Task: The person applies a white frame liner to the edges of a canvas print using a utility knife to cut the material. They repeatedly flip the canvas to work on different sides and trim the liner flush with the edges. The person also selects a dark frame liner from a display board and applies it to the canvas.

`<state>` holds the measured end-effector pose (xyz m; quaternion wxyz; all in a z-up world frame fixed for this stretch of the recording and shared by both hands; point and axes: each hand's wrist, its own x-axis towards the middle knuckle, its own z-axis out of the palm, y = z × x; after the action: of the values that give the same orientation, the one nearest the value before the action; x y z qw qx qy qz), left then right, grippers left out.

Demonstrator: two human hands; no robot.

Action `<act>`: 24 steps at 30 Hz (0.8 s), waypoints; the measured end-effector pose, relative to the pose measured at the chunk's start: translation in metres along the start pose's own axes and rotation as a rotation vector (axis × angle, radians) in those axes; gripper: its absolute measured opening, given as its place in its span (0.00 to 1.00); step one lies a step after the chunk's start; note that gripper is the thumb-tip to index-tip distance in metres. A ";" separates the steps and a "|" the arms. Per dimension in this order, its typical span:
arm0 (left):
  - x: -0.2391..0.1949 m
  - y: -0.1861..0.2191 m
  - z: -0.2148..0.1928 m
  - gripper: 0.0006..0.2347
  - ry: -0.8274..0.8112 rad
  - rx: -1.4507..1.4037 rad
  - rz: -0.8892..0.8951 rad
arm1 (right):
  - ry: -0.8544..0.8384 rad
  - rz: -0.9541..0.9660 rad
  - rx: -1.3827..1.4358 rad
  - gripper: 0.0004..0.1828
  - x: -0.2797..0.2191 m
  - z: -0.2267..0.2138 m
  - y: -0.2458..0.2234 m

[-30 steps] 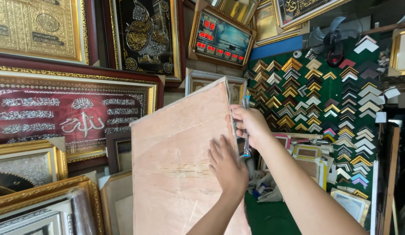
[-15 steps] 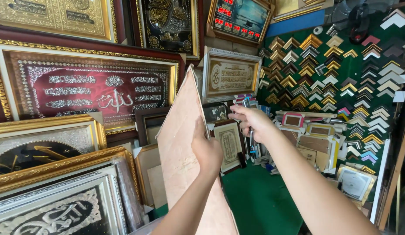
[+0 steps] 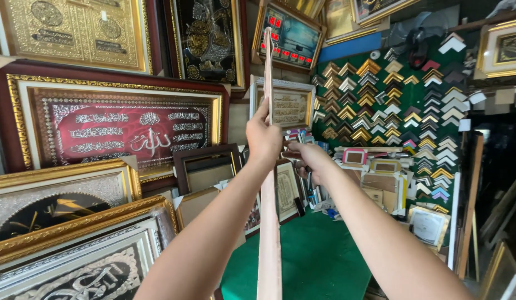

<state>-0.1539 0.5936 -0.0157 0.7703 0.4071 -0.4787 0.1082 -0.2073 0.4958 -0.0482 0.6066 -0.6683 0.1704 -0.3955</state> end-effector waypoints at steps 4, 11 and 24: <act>0.015 0.029 -0.017 0.27 -0.105 -0.041 0.000 | 0.029 0.034 -0.044 0.18 -0.013 -0.017 -0.009; 0.085 0.016 -0.040 0.32 -0.173 -0.081 -0.006 | 0.123 0.149 -0.056 0.19 0.013 -0.059 0.009; 0.102 -0.315 0.026 0.33 -0.051 -0.531 -0.305 | 0.138 0.326 -0.158 0.21 0.130 -0.190 0.141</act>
<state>0.0578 0.3489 -0.0908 0.8447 0.2616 -0.4428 -0.1480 -0.2298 0.2461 -0.1487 0.5949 -0.6488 0.3481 -0.3224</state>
